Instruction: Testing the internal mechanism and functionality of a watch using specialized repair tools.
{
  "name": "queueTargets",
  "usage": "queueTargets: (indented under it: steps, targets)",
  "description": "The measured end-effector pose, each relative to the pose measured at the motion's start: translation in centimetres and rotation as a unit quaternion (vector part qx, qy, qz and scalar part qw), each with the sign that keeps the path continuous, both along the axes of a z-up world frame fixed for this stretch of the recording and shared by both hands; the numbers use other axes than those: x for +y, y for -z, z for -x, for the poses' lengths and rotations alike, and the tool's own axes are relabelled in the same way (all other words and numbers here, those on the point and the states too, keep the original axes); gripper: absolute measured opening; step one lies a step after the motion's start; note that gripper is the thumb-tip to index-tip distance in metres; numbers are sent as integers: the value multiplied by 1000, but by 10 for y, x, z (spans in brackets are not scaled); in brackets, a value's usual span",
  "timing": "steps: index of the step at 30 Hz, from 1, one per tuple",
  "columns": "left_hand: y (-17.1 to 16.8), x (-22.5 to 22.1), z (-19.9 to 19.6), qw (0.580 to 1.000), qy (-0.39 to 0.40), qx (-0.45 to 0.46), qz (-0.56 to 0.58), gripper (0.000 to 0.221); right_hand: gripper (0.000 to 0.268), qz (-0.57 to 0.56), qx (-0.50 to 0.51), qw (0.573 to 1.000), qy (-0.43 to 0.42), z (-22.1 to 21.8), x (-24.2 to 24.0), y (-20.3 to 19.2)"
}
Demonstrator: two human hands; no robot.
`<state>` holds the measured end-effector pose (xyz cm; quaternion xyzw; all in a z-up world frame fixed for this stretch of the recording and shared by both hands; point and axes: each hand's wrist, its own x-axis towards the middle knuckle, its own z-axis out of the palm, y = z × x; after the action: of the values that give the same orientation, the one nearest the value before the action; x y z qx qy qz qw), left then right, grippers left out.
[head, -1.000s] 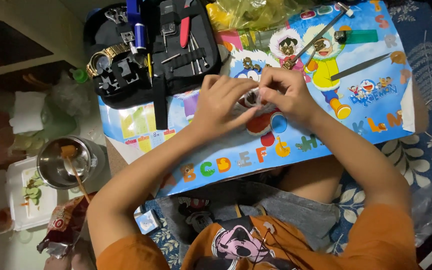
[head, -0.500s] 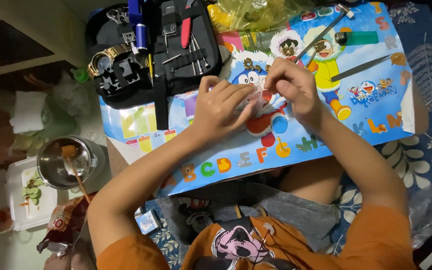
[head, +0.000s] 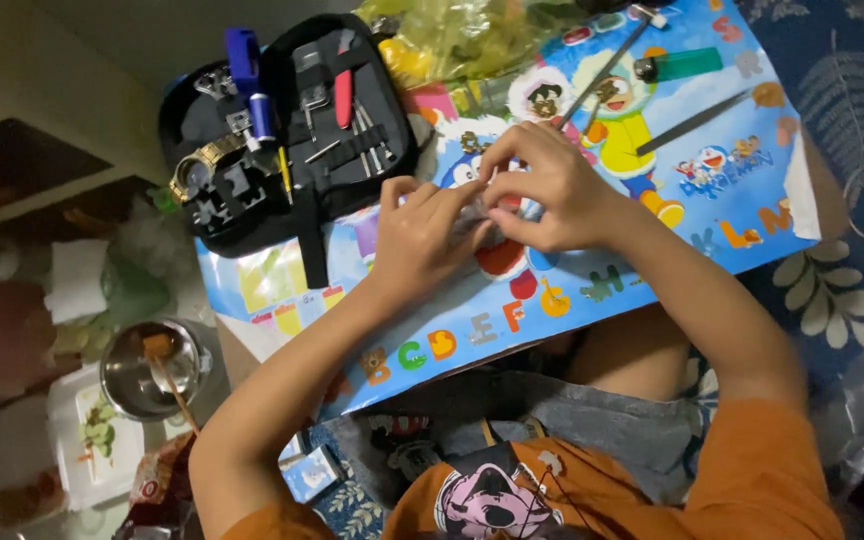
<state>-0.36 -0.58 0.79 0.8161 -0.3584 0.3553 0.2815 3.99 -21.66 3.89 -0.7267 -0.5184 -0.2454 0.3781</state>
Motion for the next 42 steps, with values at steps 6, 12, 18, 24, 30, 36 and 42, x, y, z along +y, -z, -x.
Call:
queueTargets:
  steps: [6,12,18,24,30,36,42]
  targets:
    - [1,3,1,999,6,39,-21,34,18,-57,78,995,-28,-7,-6,5]
    - [9,8,-8,999,18,41,-29,33,27,-108,88,990,-14,-4,-4,0]
    - [16,16,-8,995,24,96,-24,35,28,-156,66,985,-7,-26,0,27]
    - [10,21,9,946,-144,281,-70,28,19,-151,161,972,-74,-7,-13,2]
    - [2,19,19,974,-48,216,55,31,16,-226,150,959,-76,-9,-14,-2]
    - [3,21,19,964,-96,241,59,12,13,-249,160,950,-97,-5,-20,-8]
    - [10,24,15,971,-56,219,73,10,12,-238,173,949,-114,-4,-21,-8]
